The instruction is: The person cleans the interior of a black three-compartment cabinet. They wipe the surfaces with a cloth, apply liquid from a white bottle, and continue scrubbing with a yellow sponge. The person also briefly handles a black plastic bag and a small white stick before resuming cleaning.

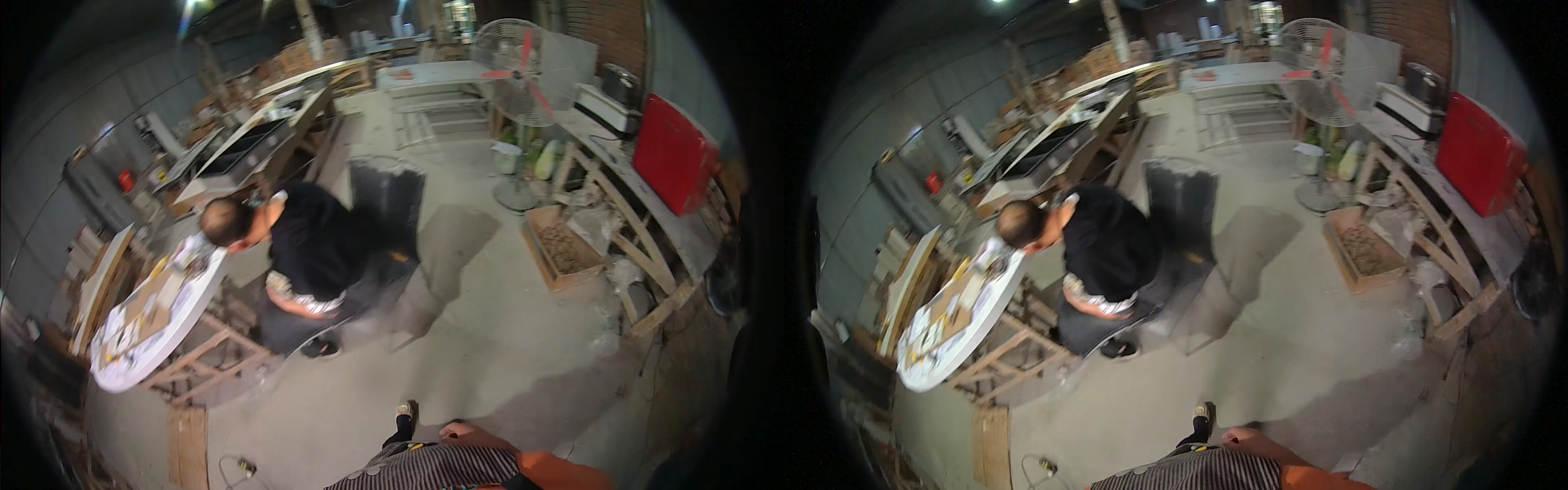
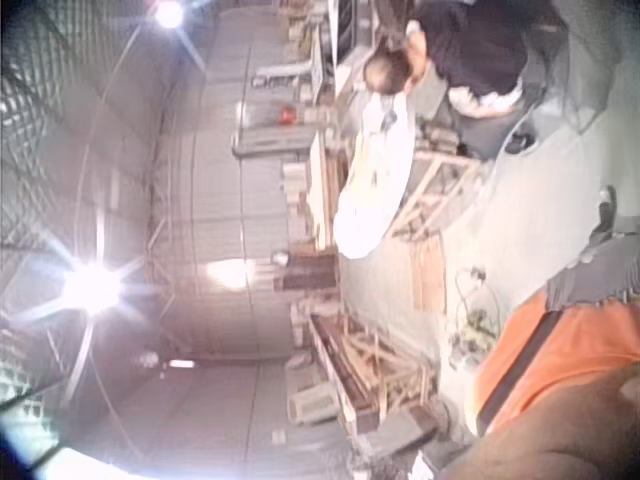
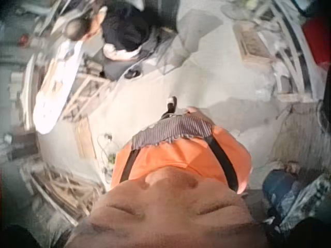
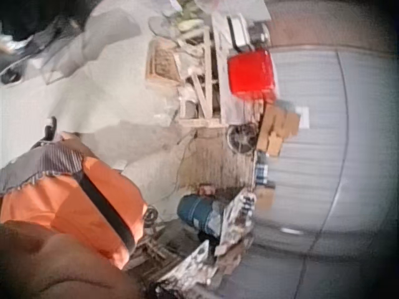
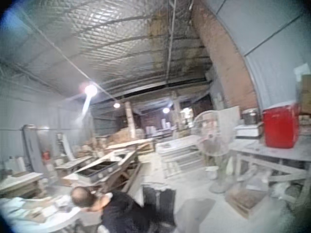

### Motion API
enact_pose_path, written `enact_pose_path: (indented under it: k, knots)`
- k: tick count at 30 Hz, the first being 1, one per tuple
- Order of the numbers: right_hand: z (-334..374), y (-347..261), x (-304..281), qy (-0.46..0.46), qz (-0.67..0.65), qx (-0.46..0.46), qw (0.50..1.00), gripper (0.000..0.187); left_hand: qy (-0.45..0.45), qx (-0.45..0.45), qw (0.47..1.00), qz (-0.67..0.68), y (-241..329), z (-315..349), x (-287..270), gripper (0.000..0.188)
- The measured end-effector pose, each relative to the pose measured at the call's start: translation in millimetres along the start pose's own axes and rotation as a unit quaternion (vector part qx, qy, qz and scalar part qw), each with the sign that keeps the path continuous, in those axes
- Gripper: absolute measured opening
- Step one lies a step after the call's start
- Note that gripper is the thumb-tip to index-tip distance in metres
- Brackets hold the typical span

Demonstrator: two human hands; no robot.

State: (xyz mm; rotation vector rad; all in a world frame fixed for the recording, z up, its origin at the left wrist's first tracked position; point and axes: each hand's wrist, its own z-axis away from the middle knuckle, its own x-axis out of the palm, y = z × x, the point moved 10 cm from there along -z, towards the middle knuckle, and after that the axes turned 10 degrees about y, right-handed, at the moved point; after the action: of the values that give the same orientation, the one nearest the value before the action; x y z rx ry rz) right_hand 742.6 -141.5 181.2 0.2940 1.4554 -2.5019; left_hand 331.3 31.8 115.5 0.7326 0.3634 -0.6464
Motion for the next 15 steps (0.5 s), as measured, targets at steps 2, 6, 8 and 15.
enact_pose_path:
  k: [2, 6, 8, 15]
  knots:
    - [-7, 13, -31, 0.020, 0.033, 0.005, 0.999, 0.061, -0.024, -0.001, 0.999, -0.025, 38, -35, 29, 0.020]
    - [-27, 16, -127, 0.061, 0.026, 0.133, 0.989, 0.057, -0.055, -0.001, 0.998, -0.041, 100, -119, 103, 0.020]
    - [-40, -8, -192, 0.105, 0.036, 0.169, 0.979, 0.054, -0.067, 0.007, 0.997, -0.033, 146, -159, 140, 0.020]
    - [-45, -37, -370, 0.382, -0.129, 0.068, 0.913, 0.035, -0.052, 0.308, 0.947, 0.077, 551, -210, 261, 0.032]
